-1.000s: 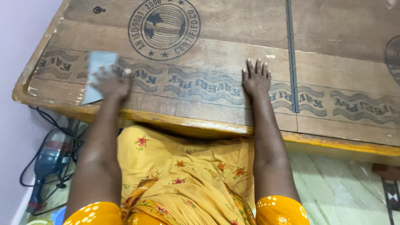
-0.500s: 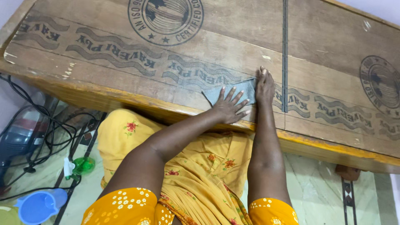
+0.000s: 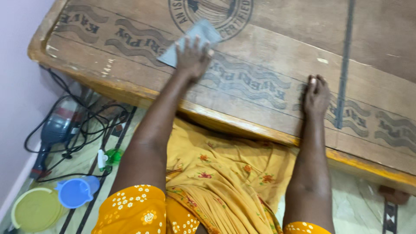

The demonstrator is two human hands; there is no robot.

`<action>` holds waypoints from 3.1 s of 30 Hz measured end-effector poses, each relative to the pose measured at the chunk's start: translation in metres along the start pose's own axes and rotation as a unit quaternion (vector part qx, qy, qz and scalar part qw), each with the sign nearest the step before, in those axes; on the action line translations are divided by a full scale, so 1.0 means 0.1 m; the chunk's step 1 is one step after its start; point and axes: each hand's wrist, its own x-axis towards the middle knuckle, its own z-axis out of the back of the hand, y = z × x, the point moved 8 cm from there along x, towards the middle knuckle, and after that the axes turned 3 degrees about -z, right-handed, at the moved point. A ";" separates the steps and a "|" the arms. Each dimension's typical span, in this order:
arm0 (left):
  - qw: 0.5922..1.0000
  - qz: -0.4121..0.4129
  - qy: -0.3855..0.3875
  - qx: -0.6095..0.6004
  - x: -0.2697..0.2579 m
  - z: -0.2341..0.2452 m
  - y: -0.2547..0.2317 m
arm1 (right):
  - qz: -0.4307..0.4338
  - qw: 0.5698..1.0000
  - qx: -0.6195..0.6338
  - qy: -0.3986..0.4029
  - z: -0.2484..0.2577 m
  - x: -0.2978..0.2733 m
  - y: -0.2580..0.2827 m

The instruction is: The person sands the surface of a large wooden board using a sanding block. They move the block back and forth across the board's surface, covering different areas systematically.

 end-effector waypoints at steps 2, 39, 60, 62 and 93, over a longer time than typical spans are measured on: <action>0.999 0.052 -0.001 -0.008 0.10 0.05 0.70 | 0.012 1.000 0.012 0.002 0.04 -0.03 0.08; 0.967 -0.189 0.129 -0.116 -0.90 -0.76 -2.09 | -0.078 0.976 0.098 0.177 -0.37 -0.27 0.05; 0.990 -0.081 -0.086 -0.083 -0.89 -0.33 -1.03 | -0.131 0.968 -0.176 0.122 -1.07 0.47 0.59; 0.989 -0.084 -0.092 -0.078 -0.89 -0.31 -1.05 | -0.145 0.962 -0.194 0.129 -1.05 0.77 0.32; 0.987 -0.099 -0.080 -0.098 -0.89 -0.36 -1.08 | -0.255 0.866 -0.354 0.245 0.32 -1.18 0.39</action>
